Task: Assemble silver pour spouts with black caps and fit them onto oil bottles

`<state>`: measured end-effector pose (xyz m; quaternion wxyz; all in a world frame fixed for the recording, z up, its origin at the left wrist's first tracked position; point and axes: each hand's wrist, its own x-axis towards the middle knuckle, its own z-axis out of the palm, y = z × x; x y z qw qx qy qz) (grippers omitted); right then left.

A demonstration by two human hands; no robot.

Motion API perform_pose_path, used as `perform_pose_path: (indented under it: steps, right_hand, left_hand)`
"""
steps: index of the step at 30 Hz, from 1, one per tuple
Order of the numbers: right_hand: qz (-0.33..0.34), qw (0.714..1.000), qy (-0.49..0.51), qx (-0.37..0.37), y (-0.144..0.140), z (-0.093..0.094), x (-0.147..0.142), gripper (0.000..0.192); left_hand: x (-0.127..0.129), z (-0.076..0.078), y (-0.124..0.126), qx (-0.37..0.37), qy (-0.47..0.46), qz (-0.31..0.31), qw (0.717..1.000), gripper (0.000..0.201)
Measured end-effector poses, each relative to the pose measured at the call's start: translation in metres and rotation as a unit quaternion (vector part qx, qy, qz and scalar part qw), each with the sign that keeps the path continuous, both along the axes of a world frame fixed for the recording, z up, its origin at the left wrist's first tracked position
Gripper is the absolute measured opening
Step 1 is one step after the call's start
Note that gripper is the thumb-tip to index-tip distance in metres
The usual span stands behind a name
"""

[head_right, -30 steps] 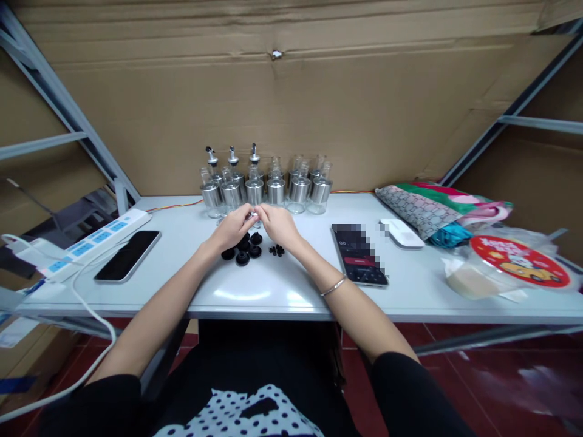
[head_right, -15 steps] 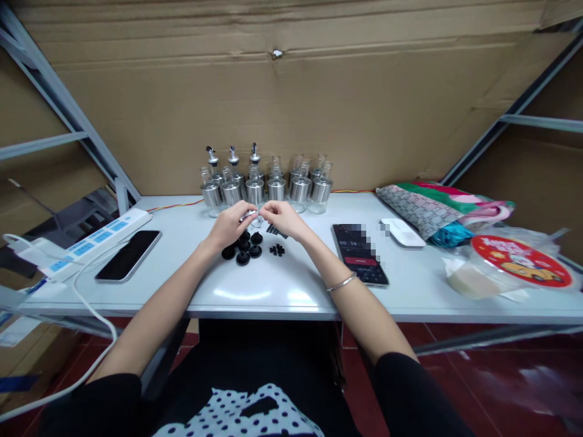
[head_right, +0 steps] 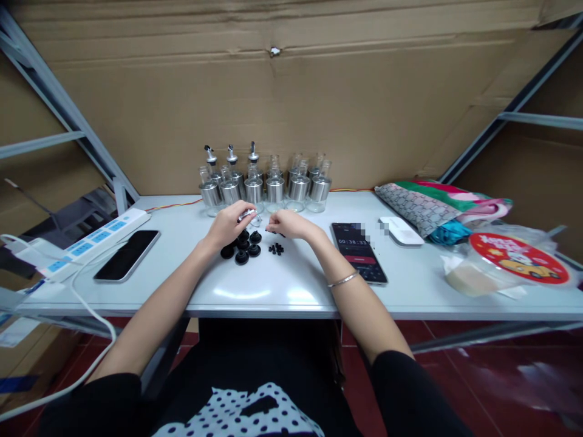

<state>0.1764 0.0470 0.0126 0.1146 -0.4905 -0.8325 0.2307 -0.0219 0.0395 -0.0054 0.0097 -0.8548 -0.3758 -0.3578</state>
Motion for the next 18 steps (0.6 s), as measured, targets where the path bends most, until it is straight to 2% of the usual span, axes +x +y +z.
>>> perform_pose_path:
  steps: [3,8,18]
  right_hand:
    - [0.009,0.998,-0.052,-0.022,-0.0003,-0.0005,0.0035,0.020]
    - [0.002,0.995,-0.084,-0.062,-0.0009,-0.0005,0.0061,0.022]
    - [-0.001,0.993,-0.057,-0.106,-0.0025,-0.0014,0.0065,0.020]
  left_hand:
    - [-0.0002,-0.0006,0.0007,0.002,-0.001,-0.003,1.000,0.016]
    - [-0.0006,-0.0002,0.0003,-0.005,-0.005,-0.003,1.000,0.017]
    - [-0.0006,-0.0004,0.0004,-0.014,-0.009,0.001,1.000,0.018]
